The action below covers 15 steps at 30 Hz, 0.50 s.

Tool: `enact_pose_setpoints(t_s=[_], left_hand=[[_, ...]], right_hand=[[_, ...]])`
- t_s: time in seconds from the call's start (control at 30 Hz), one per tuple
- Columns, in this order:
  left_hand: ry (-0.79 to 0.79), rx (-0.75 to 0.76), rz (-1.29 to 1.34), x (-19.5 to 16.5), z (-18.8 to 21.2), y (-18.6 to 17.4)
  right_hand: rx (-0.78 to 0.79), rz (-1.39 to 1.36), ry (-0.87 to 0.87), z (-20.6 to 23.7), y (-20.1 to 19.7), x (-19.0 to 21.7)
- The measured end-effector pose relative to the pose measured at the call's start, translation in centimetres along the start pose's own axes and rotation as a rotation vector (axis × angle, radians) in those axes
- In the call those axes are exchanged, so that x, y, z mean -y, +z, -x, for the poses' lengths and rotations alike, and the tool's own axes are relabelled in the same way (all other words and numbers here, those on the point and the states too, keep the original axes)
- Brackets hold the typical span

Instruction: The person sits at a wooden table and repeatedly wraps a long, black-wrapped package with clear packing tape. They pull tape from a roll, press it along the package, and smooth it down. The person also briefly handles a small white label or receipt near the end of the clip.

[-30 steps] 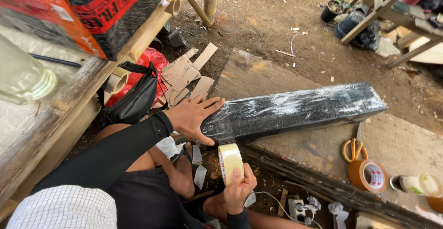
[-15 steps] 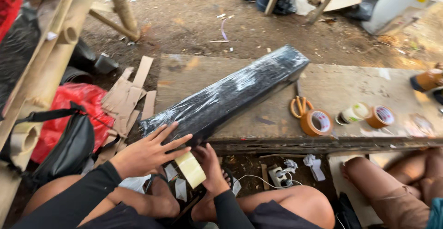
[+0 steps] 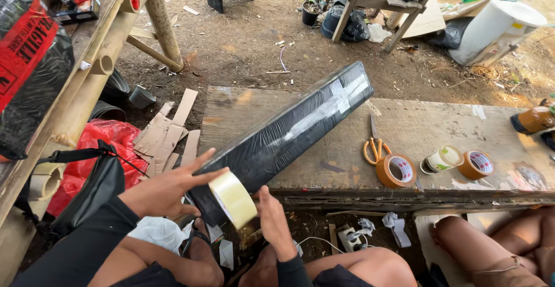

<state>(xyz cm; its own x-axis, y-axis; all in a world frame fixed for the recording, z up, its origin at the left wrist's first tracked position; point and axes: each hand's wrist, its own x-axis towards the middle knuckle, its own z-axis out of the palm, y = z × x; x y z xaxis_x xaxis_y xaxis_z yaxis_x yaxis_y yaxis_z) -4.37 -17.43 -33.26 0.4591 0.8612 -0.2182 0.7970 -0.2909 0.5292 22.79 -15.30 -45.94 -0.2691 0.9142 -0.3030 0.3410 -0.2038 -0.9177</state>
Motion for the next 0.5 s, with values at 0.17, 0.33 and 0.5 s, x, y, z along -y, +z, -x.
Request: enact_pose_setpoints(t_s=[0.17, 0.33, 0.5], left_hand=[[-0.031, -0.268, -0.129, 1.1, 0.8, 0.6], [-0.035, -0.432, -0.223, 3.4, 0.5, 1.4], [0.168, -0.488, -0.009, 6.4, 0.3, 1.1]], right_hand=[[-0.220, 0.080, -0.722, 0.0, 1.5, 6.9], [0.084, -0.299, -0.537, -2.5, 5.4, 11.1], [0.299, -0.457, -0.428, -6.3, 7.9, 11.5]])
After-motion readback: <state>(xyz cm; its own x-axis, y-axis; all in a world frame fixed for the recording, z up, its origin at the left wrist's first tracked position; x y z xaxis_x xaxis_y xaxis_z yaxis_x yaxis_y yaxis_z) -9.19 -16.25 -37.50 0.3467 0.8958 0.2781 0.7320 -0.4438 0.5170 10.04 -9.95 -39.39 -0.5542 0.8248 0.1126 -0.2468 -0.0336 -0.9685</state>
